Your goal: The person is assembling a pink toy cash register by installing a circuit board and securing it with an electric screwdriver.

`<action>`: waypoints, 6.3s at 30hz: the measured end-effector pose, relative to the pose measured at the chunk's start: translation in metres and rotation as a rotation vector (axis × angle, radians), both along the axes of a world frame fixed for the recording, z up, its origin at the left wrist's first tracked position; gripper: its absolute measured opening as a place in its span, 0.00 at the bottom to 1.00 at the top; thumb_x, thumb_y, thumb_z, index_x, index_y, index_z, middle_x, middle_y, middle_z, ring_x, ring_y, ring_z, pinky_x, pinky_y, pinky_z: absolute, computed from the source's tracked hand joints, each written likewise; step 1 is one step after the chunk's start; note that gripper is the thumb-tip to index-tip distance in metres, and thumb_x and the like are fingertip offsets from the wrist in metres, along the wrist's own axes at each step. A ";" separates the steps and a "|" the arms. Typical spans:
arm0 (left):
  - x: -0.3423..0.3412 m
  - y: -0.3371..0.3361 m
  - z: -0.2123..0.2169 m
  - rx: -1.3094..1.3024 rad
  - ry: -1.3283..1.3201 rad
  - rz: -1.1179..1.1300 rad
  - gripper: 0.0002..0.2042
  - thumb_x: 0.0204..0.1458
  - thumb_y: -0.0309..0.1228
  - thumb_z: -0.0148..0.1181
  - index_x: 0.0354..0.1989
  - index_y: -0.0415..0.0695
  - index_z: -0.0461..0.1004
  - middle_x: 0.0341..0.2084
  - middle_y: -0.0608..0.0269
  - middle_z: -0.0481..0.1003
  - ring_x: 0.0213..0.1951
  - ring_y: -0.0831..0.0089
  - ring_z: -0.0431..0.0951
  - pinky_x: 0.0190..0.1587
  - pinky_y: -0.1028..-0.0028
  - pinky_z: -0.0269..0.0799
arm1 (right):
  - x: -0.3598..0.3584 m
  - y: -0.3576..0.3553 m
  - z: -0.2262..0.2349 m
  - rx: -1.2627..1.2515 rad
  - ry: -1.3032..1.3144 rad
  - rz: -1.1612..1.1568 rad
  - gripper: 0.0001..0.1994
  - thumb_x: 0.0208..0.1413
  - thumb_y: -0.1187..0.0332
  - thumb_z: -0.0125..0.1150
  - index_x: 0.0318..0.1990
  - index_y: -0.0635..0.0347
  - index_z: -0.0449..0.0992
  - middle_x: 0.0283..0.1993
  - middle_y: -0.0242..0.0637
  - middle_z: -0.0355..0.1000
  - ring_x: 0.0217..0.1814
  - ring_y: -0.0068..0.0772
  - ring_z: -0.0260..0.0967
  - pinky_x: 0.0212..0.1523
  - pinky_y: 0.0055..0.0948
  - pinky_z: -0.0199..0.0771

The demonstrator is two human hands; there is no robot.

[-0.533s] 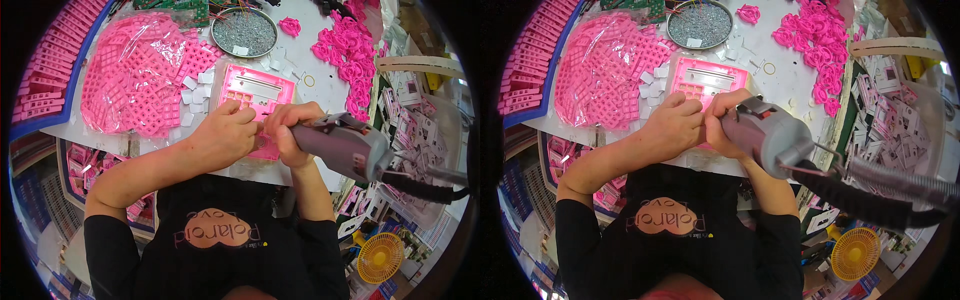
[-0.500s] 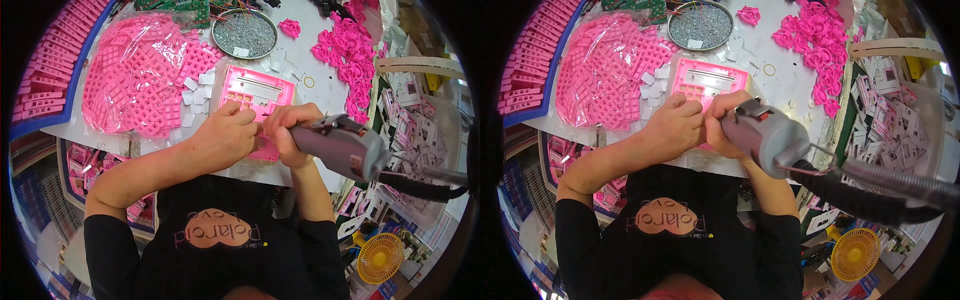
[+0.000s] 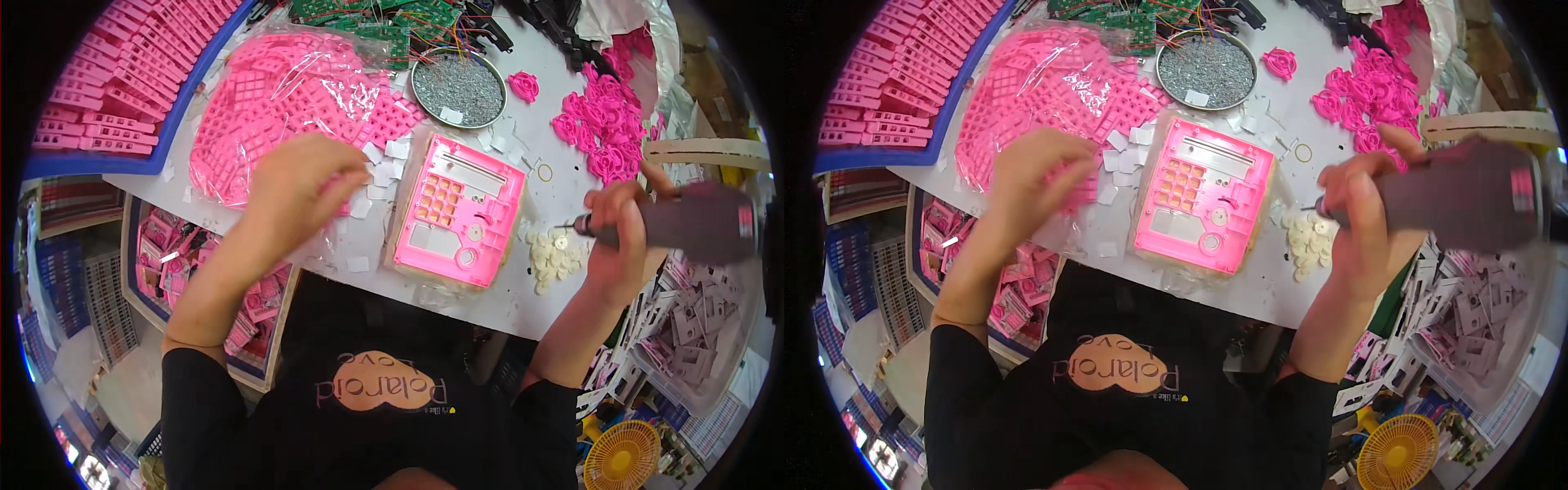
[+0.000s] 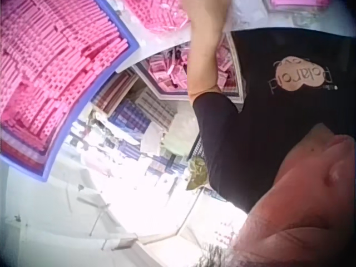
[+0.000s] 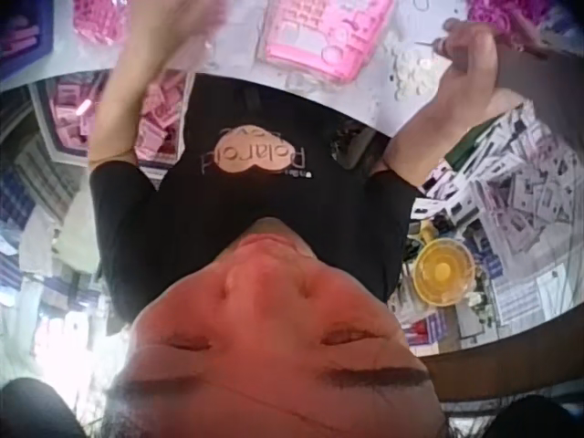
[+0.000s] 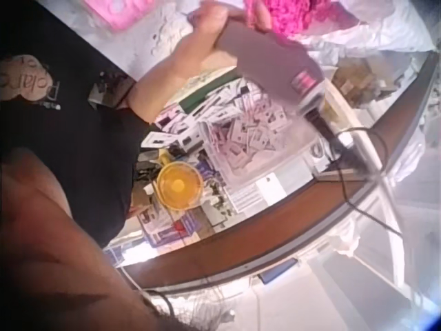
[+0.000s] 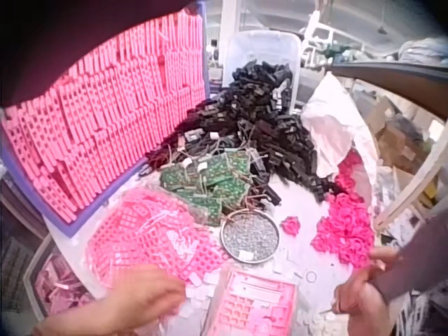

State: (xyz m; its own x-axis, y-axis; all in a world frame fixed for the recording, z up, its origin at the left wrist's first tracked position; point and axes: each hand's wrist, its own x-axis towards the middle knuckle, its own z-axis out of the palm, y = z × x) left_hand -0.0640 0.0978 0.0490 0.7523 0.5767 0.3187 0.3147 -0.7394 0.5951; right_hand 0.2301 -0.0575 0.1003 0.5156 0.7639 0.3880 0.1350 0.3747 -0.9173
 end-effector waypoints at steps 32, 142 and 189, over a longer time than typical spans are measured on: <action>0.125 0.174 -0.010 0.334 0.556 0.165 0.15 0.51 0.40 0.66 0.42 0.43 0.79 0.33 0.50 0.81 0.38 0.52 0.82 0.41 0.56 0.76 | -0.018 0.006 -0.007 0.232 0.227 0.252 0.20 0.57 0.71 0.60 0.55 0.62 0.62 0.22 0.33 0.62 0.21 0.27 0.59 0.26 0.33 0.67; 0.007 -0.024 0.039 0.420 -0.127 0.057 0.11 0.41 0.26 0.71 0.34 0.52 0.79 0.45 0.65 0.78 0.48 0.64 0.76 0.63 0.53 0.55 | -0.085 0.082 -0.051 -0.293 0.270 0.221 0.09 0.67 0.67 0.57 0.44 0.65 0.77 0.28 0.31 0.76 0.27 0.21 0.71 0.29 0.22 0.71; -0.002 0.034 0.056 -1.010 -0.591 -0.076 0.18 0.63 0.32 0.59 0.58 0.36 0.73 0.48 0.59 0.79 0.48 0.74 0.80 0.54 0.69 0.76 | -0.068 0.137 0.020 -0.121 -0.069 0.714 0.13 0.59 0.66 0.66 0.45 0.66 0.79 0.38 0.32 0.77 0.39 0.18 0.73 0.40 0.20 0.73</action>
State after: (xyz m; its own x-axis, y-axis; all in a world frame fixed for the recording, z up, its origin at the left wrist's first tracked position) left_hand -0.0658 0.1317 0.1046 0.6838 0.7278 0.0526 -0.2316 0.1481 0.9615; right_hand 0.1623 0.0799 0.1205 -0.1476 0.9446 0.2932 -0.0457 0.2896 -0.9561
